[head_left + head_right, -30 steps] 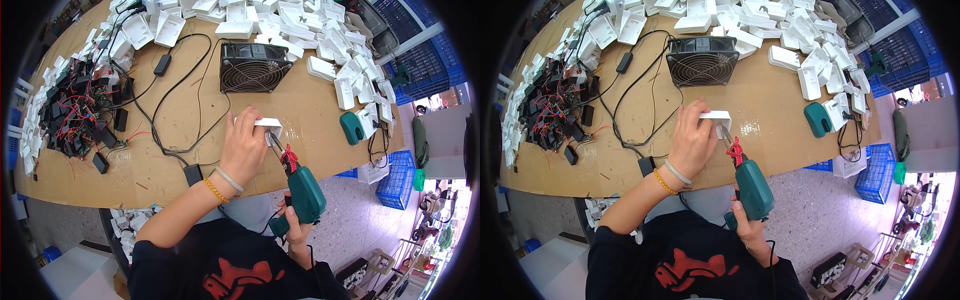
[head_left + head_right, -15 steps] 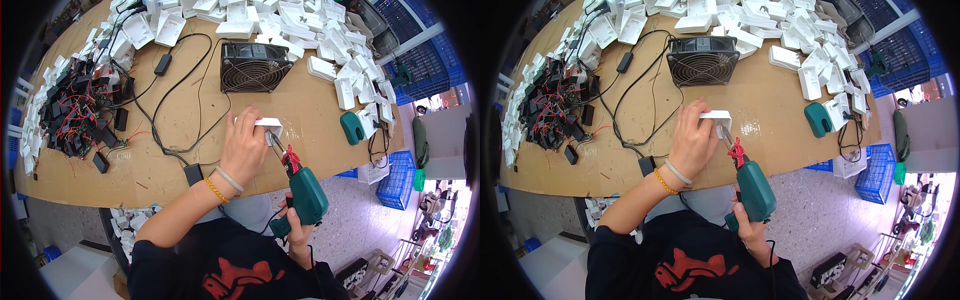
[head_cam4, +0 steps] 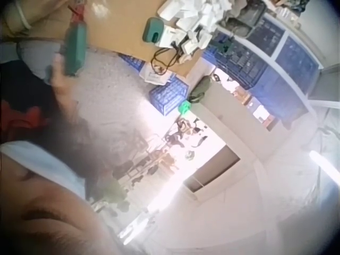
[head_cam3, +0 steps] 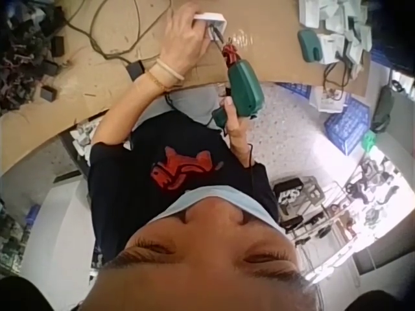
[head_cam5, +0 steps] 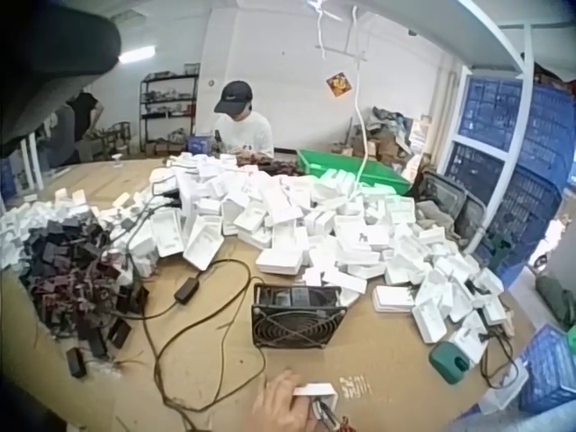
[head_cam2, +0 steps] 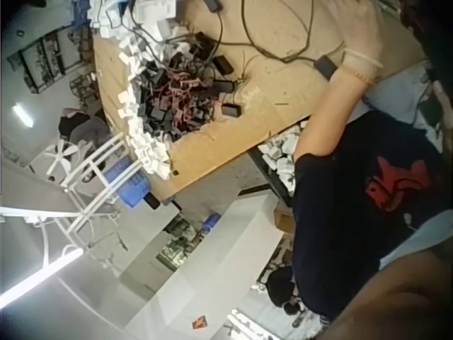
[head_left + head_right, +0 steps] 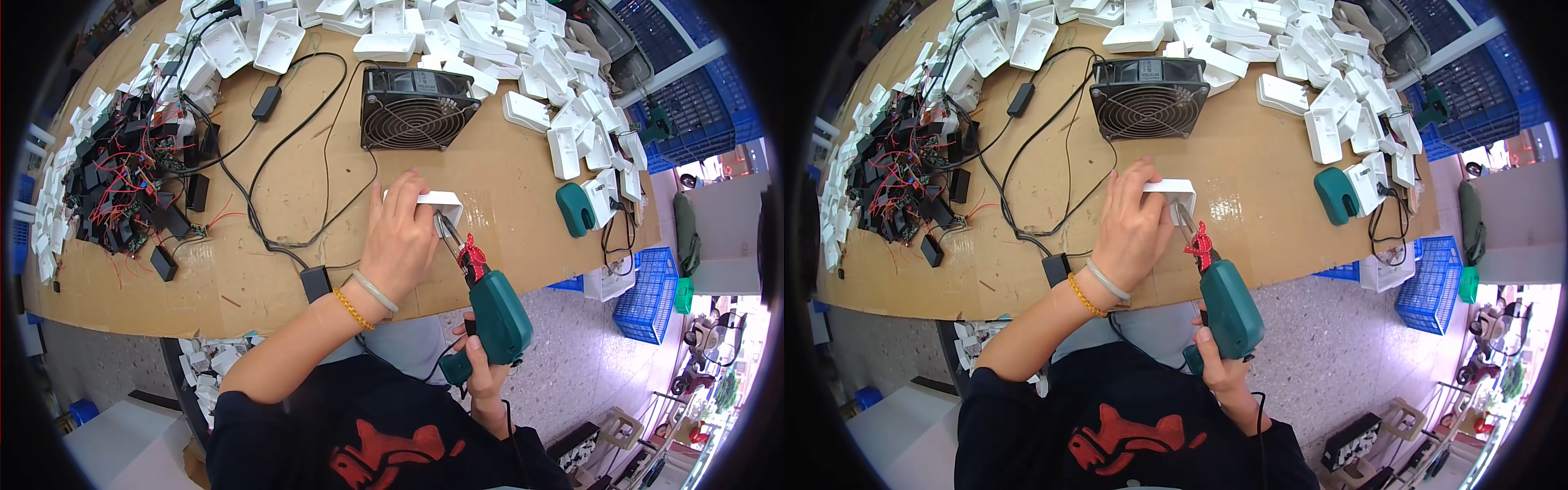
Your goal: Using a hot glue gun to apply adhesive to small white cardboard boxes for assembly.
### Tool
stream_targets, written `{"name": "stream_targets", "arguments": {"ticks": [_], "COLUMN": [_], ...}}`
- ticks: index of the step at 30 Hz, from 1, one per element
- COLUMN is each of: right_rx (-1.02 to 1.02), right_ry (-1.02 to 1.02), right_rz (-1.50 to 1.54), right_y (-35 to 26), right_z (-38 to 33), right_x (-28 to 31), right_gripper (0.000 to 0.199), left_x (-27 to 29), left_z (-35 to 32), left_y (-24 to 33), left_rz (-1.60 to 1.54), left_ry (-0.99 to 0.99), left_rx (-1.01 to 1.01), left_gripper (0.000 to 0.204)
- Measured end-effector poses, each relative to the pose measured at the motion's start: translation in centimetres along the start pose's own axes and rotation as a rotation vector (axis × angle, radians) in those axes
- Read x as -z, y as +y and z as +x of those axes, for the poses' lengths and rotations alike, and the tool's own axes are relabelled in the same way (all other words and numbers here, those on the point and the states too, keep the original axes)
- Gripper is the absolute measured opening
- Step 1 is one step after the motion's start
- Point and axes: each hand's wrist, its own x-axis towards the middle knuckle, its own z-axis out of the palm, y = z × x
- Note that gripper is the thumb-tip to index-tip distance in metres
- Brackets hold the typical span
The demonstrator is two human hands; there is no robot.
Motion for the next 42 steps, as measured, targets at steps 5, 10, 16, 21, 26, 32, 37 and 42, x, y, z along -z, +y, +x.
{"name": "stream_targets", "arguments": {"ticks": [5, 10, 16, 21, 26, 32, 37, 42], "right_rx": [0.022, 0.050, 0.058, -0.029, 0.032, 0.050, 0.089, 0.092], "right_ry": [-0.025, 0.036, 0.033, 0.041, 0.117, 0.122, 0.131, 0.158], "right_rz": [-0.019, -0.007, -0.028, -0.010, 0.012, 0.047, 0.055, 0.002], "right_y": [0.7, 1.0, 0.3, -1.4, -1.3, -1.2, -0.6, -1.2], "right_z": [0.0, 0.0, -0.5, -1.7, -1.6, -1.5, -1.3, -1.1], "right_x": [0.1, 0.1, 0.5, 1.0, 1.3, 1.1, 1.3, 1.5], "right_gripper": [0.043, 0.035, 0.035, 0.051, 0.057, 0.056, 0.057, 0.056], "left_x": [0.0, 0.0, -0.1, 0.0, -0.1, -0.1, 1.2, 5.6], "left_z": [-0.1, 0.1, 0.0, 0.1, 0.0, 0.0, 0.1, 1.4], "left_y": [-0.1, 0.0, 0.0, 0.1, 0.0, 0.0, -0.1, -0.5], "left_rz": [0.003, 0.008, 0.014, -0.002, 0.009, -0.002, 0.025, 0.016], "left_ry": [0.000, -0.001, 0.008, 0.001, 0.015, 0.017, -0.032, -0.083], "left_rx": [0.007, 0.006, -0.001, 0.005, -0.002, 0.002, 0.020, -0.036], "left_gripper": [0.014, 0.013, 0.013, 0.011, 0.010, 0.009, 0.009, 0.011]}}
